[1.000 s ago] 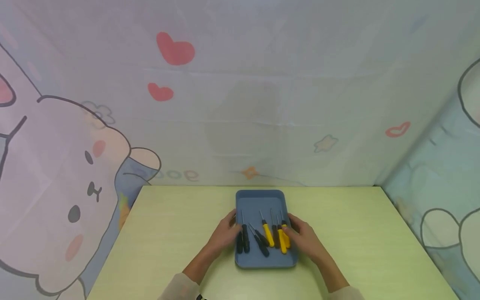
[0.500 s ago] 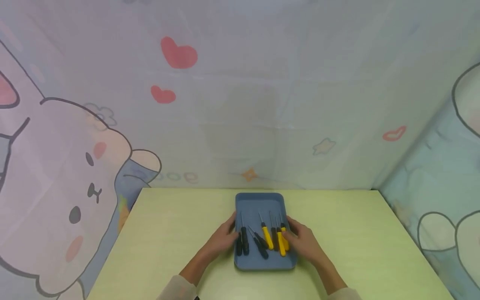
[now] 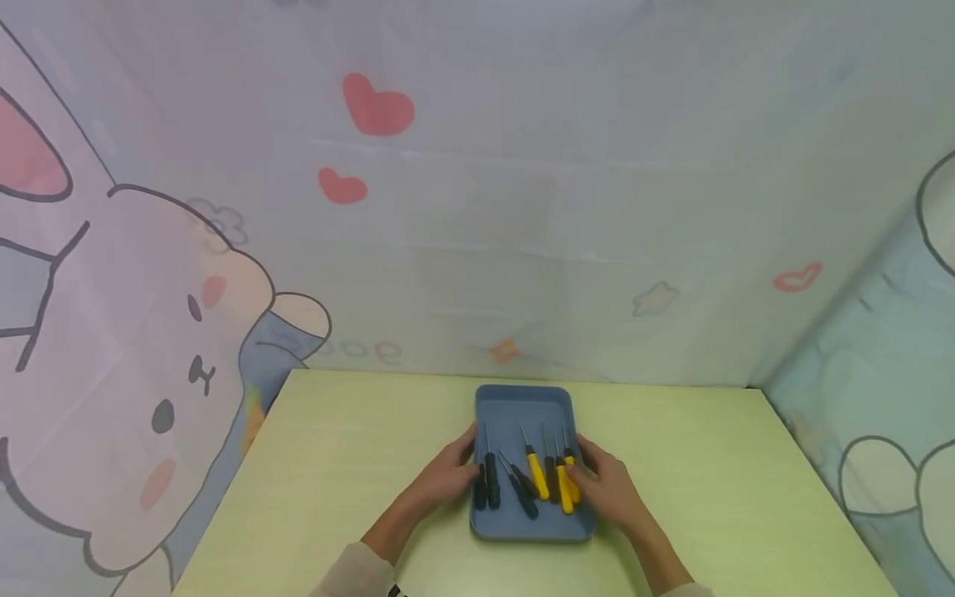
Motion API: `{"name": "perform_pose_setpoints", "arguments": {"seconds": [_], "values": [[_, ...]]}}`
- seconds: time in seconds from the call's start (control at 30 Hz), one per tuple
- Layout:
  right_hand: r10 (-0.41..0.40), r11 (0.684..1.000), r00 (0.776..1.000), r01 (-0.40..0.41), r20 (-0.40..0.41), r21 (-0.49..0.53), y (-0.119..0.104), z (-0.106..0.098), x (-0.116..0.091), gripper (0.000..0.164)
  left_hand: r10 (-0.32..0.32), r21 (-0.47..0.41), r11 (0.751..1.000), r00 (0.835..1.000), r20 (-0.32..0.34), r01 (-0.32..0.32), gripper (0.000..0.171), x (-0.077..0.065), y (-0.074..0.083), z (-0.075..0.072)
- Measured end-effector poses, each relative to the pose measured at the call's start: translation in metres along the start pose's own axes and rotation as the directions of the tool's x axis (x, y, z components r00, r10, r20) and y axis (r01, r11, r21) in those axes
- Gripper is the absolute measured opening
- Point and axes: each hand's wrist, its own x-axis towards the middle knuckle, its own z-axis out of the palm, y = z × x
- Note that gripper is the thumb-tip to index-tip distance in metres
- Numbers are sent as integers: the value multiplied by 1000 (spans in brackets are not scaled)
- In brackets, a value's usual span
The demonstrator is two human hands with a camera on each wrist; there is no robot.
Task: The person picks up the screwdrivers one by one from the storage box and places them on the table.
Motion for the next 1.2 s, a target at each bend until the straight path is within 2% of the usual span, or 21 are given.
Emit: {"name": "perform_pose_setpoints", "arguments": {"seconds": [0.3, 0.57, 0.83, 1.2], "values": [[-6, 1000, 1000, 5, -22, -17, 5, 3, -2, 64, -11, -11, 1000, 1000, 6, 11, 81, 0, -1, 0], [-15, 1000, 999, 15, -30, 7, 8, 4, -1, 65, 15, -18, 1000, 1000, 2, -15, 82, 0, 1, -1], [-48, 999, 998, 47, -44, -14, 8, -2, -3, 66, 9, -22, 1000, 1000, -6, -9, 82, 2, 0, 6], [-44, 999, 999, 44, -23, -1, 10, 1, -3, 68, -29, -19, 999, 999, -38, 28, 83, 0, 0, 8]]}}
